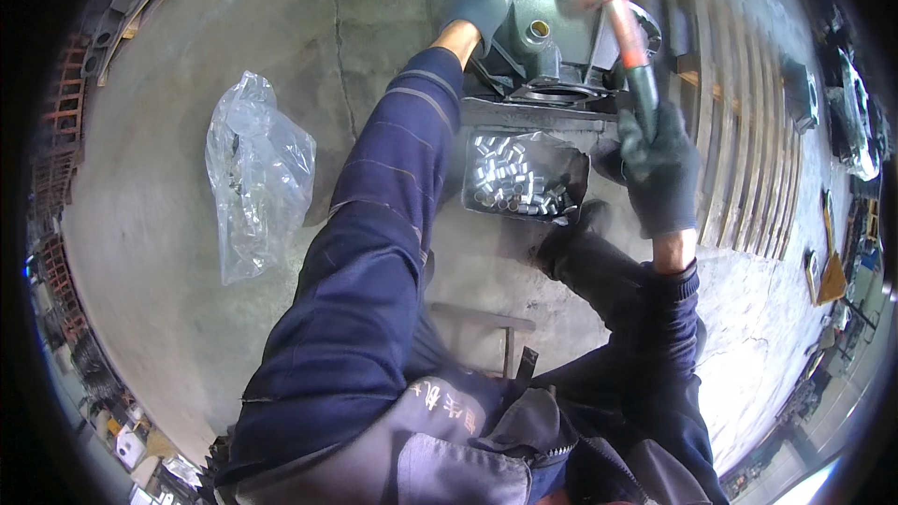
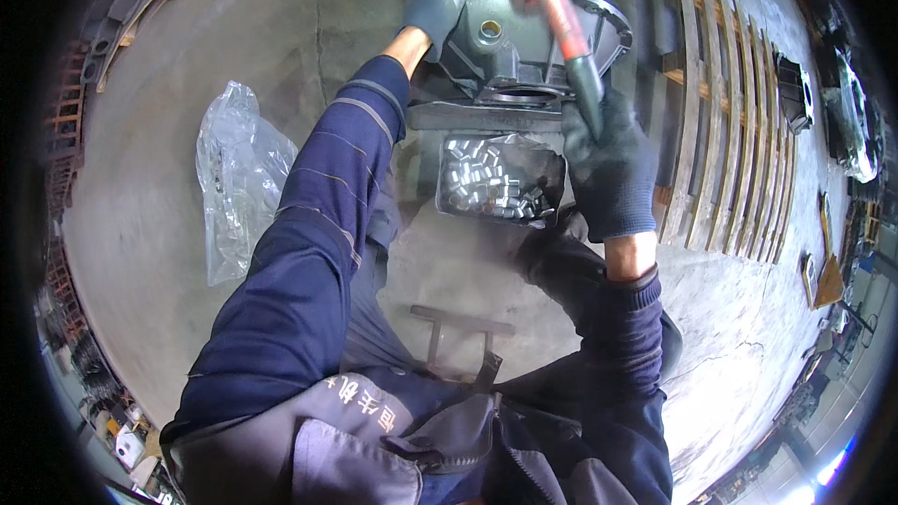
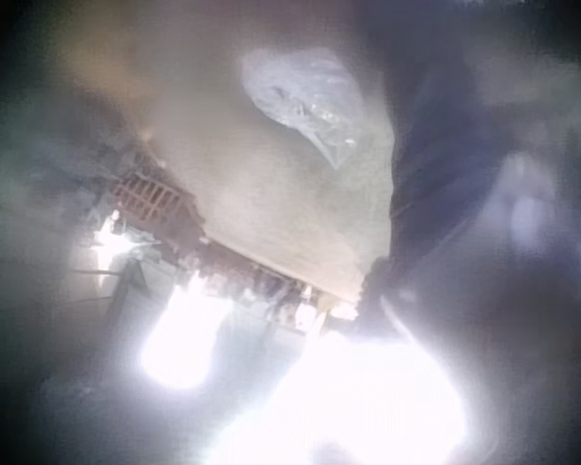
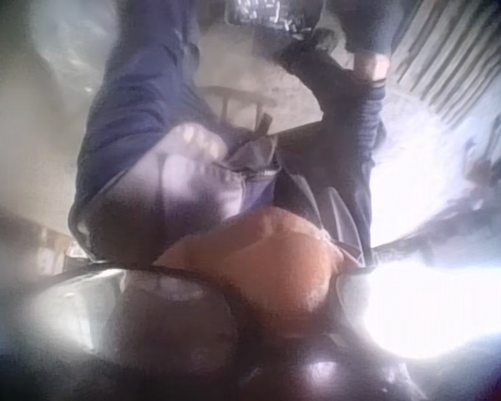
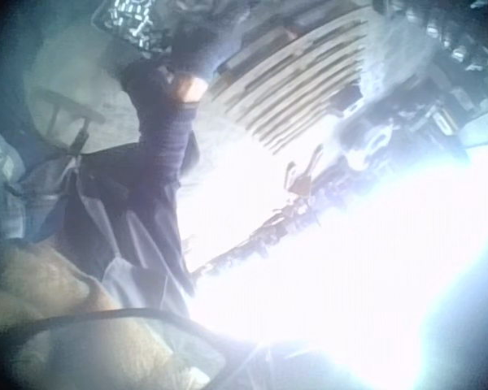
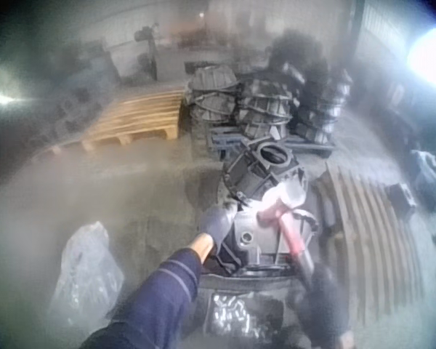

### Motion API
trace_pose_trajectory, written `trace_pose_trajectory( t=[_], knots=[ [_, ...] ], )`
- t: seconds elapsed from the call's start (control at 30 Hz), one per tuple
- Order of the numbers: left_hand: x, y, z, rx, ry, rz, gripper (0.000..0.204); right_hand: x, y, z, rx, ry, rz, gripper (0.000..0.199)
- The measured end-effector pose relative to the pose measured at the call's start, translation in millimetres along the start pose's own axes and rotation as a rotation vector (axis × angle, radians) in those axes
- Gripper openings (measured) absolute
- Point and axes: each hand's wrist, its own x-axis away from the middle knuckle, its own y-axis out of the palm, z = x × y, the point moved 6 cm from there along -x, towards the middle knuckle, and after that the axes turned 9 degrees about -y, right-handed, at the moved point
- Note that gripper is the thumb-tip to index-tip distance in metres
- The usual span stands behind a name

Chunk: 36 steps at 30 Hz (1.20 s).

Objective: The person sits on the floor and assembles a large metal housing by inserting pins and tapping them with a hammer. They repeatedly pick pins from a tray, place them into holes on the part, and strike them to seat them. The person briefly moves the part onto a wooden pallet and returns it to the floor to continue.

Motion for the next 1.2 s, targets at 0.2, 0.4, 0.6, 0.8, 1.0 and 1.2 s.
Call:
trace_pose_trajectory(
  t=[0.2,0.4,0.6,0.8,1.0,1.2],
  knots=[
    [-17.9,14.8,-6.3,0.075,0.198,0.053,0.062,-8.1,30.6,4.9,0.146,0.196,-0.285,0.029],
    [-19.4,20.4,-19.6,0.088,0.141,0.034,0.052,93.6,60.1,11.3,-0.4,0.449,-0.191,0.027],
    [-15.6,13.2,-15.2,0.239,0.18,-0.027,0.047,277.9,181.5,38.1,-0.891,1.332,-0.4,0.018],
    [-23.4,16.4,-19.9,0.337,0.191,-0.07,0.042,308.0,225.6,68.0,-0.712,1.251,-0.336,0.033],
    [-30.4,13.9,-18.1,0.405,0.196,-0.107,0.038,281.9,193.8,164.8,0.029,1.044,-0.186,0.037],
    [-38.3,12.8,-24.8,0.469,0.186,-0.115,0.035,266.6,185.5,186.1,0.358,0.881,-0.335,0.039]
  ],
)
